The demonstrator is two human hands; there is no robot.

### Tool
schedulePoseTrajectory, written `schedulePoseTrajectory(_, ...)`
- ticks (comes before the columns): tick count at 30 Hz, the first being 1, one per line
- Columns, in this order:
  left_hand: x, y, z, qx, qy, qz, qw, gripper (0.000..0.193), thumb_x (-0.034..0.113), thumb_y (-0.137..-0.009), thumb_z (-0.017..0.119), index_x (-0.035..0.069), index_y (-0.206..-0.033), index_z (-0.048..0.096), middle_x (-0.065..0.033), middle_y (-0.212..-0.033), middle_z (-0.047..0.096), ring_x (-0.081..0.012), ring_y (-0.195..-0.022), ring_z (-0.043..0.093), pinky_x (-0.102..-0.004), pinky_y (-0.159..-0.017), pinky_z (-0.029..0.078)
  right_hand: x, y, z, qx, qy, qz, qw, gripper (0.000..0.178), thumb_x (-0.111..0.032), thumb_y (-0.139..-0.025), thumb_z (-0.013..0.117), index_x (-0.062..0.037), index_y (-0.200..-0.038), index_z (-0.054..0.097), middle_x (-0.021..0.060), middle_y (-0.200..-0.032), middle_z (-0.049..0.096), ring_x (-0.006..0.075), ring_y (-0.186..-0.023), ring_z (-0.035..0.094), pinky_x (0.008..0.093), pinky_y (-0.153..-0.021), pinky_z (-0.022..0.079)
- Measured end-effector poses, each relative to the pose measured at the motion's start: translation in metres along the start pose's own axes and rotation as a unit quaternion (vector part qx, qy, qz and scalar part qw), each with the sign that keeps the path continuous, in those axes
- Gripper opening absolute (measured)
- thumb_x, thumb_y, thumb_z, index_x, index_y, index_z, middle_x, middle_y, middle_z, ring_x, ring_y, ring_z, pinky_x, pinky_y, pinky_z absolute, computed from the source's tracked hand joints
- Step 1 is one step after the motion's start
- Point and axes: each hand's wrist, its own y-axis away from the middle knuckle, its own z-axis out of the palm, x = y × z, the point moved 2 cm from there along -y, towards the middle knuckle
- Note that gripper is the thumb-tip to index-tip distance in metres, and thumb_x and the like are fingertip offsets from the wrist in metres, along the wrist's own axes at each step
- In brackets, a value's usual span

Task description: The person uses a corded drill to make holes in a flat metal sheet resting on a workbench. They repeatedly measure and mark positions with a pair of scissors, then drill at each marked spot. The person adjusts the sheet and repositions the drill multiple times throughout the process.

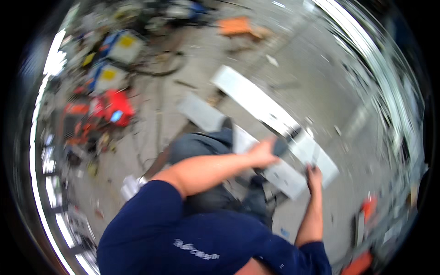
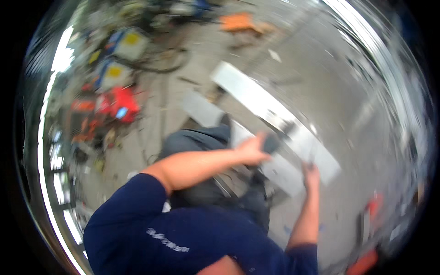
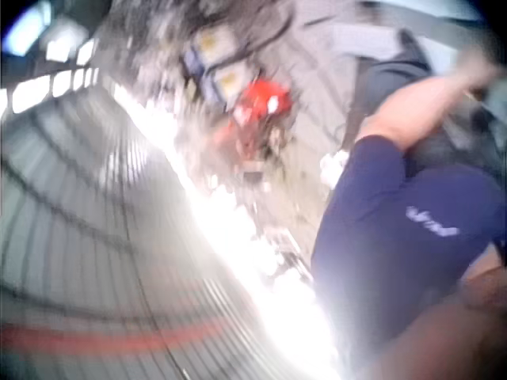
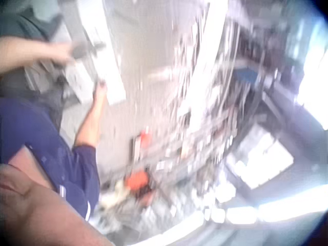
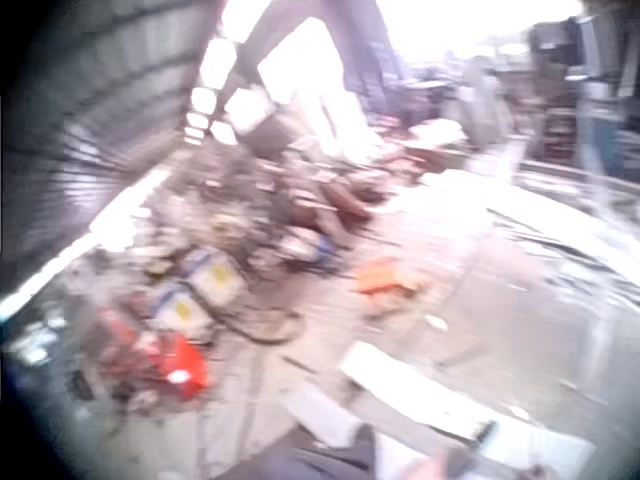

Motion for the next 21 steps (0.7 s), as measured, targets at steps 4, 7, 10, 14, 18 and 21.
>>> schedulePoseTrajectory(4,-0.003,0.008,-0.013,0.011,0.031,0.096,0.995,0.088,0.031,-0.067,0.081,0.003,-0.142,0.045,-0.0238,-0.121,0.065,-0.0363,-0.113,0.064,-0.0410,-0.098,0.049,-0.086,0.050,-0.041,-0.066,-0.020,-0.060,0.996,0.039,-0.037,-0.099,0.056,0.0007,-0.107,0.055,0.0193,-0.098,0.065,0.0306,-0.091,0.058,0.0416,-0.085,0.048)
schedulePoseTrajectory(7,0.006,0.002,-0.008,-0.037,0.002,0.094,0.995,0.088,0.033,-0.067,0.080,0.004,-0.142,0.045,-0.0237,-0.117,0.067,-0.0367,-0.109,0.066,-0.0410,-0.094,0.051,-0.120,0.074,-0.072,-0.137,-0.014,-0.031,0.990,0.055,-0.050,-0.094,0.061,0.0007,-0.115,0.057,0.0252,-0.107,0.066,0.0425,-0.105,0.062,0.0469,-0.089,0.049)
schedulePoseTrajectory(10,0.017,-0.001,-0.004,-0.068,-0.040,0.108,0.991,0.089,0.032,-0.067,0.081,0.004,-0.143,0.044,-0.0246,-0.116,0.067,-0.0380,-0.108,0.066,-0.0416,-0.093,0.051,-0.127,0.088,-0.086,-0.136,-0.005,-0.031,0.990,0.058,-0.053,-0.093,0.061,0.0006,-0.114,0.057,0.0256,-0.105,0.067,0.0425,-0.102,0.063,0.0466,-0.087,0.049)
schedulePoseTrajectory(14,0.019,0.009,0.002,-0.082,-0.069,0.163,0.981,0.090,0.030,-0.068,0.081,0.004,-0.145,0.043,-0.0256,-0.116,0.067,-0.0397,-0.107,0.066,-0.0426,-0.092,0.051,-0.133,0.110,-0.099,-0.114,0.006,-0.034,0.993,0.062,-0.058,-0.092,0.061,0.0004,-0.113,0.060,0.0259,-0.105,0.067,0.0424,-0.102,0.062,0.0458,-0.087,0.049)
schedulePoseTrajectory(18,0.016,0.016,0.001,-0.092,-0.093,0.179,0.975,0.089,0.028,-0.068,0.081,0.005,-0.145,0.043,-0.0259,-0.116,0.066,-0.0405,-0.107,0.066,-0.0429,-0.092,0.051,-0.133,0.124,-0.104,-0.124,-0.009,-0.021,0.992,0.066,-0.061,-0.091,0.060,0.0013,-0.114,0.062,0.0244,-0.104,0.067,0.0411,-0.101,0.063,0.0448,-0.085,0.050)
schedulePoseTrajectory(21,0.021,0.021,0.001,-0.103,-0.132,0.194,0.967,0.087,0.024,-0.069,0.081,0.008,-0.145,0.044,-0.0257,-0.115,0.067,-0.0411,-0.107,0.066,-0.0435,-0.092,0.052,-0.119,0.131,-0.104,-0.099,-0.032,-0.020,0.994,0.066,-0.063,-0.090,0.060,0.0001,-0.108,0.065,0.0227,-0.097,0.068,0.0388,-0.091,0.064,0.0440,-0.078,0.050)
